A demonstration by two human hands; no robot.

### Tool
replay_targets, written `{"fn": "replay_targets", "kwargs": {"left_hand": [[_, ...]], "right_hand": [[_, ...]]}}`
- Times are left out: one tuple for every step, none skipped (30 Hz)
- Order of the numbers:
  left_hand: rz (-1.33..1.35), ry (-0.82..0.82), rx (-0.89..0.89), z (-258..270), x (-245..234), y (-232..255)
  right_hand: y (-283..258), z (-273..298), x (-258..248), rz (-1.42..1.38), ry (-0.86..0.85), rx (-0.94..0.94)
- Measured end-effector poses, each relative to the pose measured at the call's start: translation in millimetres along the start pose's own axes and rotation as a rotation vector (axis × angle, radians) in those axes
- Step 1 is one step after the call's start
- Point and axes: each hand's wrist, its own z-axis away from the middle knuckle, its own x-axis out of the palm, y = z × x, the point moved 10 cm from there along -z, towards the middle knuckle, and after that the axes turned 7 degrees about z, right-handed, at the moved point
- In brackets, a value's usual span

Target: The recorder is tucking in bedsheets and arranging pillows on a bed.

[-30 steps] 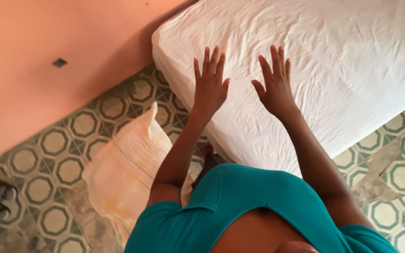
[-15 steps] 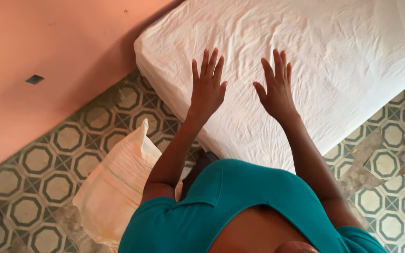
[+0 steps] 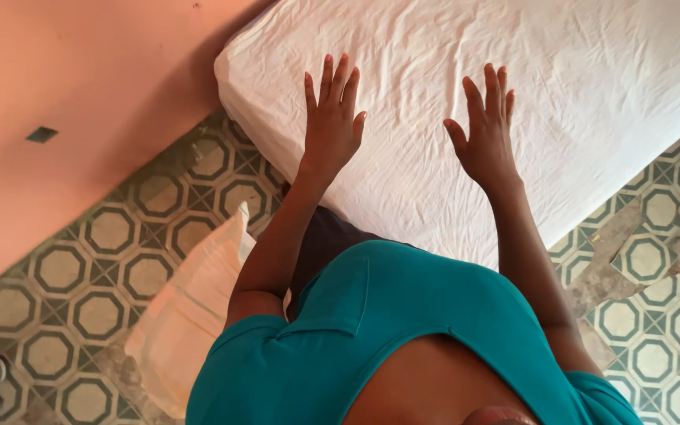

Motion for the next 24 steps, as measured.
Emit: {"fn": "replay_targets", "kwargs": {"left_hand": [[0.001, -0.004, 0.005, -5, 0, -7], [0.002, 0.0, 0.025, -12, -2, -14], [0.004, 0.004, 0.045, -20, -5, -22], [0.003, -0.002, 0.056, -28, -5, -29], [0.007, -0.011, 0.07, -36, -6, -35], [0.009, -0.021, 0.087, -45, -9, -42], [0.005, -0.029, 0.102, -53, -8, -51], [0.002, -0.039, 0.123, -61, -7, -59], [-0.002, -0.049, 0.144, -70, -7, -68], [-0.003, -0.054, 0.158, -78, -11, -73], [-0.005, -0.072, 0.175, -87, -14, -77], [-0.005, -0.09, 0.19, -95, -15, -81], [-0.003, -0.094, 0.203, -104, -19, -86], [0.002, -0.118, 0.204, -112, -20, -90], [0.007, -0.141, 0.205, -120, -21, -94], [0.011, -0.139, 0.216, -126, -20, -98], [0.027, -0.134, 0.224, -132, -19, -102], [0.041, -0.13, 0.234, -138, -19, -106], [0.042, -0.129, 0.248, -143, -20, -108], [0.065, -0.123, 0.254, -145, -22, -109], [0.088, -0.117, 0.26, -146, -23, -111], [0.088, -0.126, 0.271, -149, -21, -114], [0.111, -0.126, 0.272, -151, -20, -118], [0.137, -0.132, 0.264, -148, -18, -121]], "right_hand": [[-1, -5, 3, 0.0, 0.002, 0.006], [-2, -12, 7, -0.004, 0.012, 0.019], [-3, -19, 10, -0.008, 0.022, 0.031], [-3, -26, 16, -0.01, 0.029, 0.042], [-2, -34, 22, -0.009, 0.038, 0.063], [-3, -42, 28, -0.01, 0.05, 0.085], [-7, -51, 32, -0.015, 0.06, 0.098], [-11, -60, 36, -0.021, 0.066, 0.123], [-15, -70, 40, -0.027, 0.072, 0.148], [-19, -79, 43, -0.027, 0.082, 0.16], [-24, -89, 47, -0.032, 0.087, 0.169], [-27, -98, 49, -0.034, 0.091, 0.179], [-30, -108, 54, -0.032, 0.099, 0.19], [-33, -118, 58, -0.032, 0.109, 0.188], [-35, -127, 61, -0.031, 0.118, 0.185], [-37, -135, 63, -0.024, 0.127, 0.191], [-40, -143, 66, -0.012, 0.135, 0.187], [-43, -151, 69, -0.002, 0.145, 0.185], [-46, -157, 68, 0.002, 0.156, 0.192], [-51, -160, 69, 0.007, 0.153, 0.206], [-55, -162, 70, 0.012, 0.149, 0.219], [-54, -164, 72, 0.009, 0.155, 0.232], [-54, -165, 75, 0.008, 0.154, 0.241], [-56, -161, 79, 0.004, 0.143, 0.252]]}}
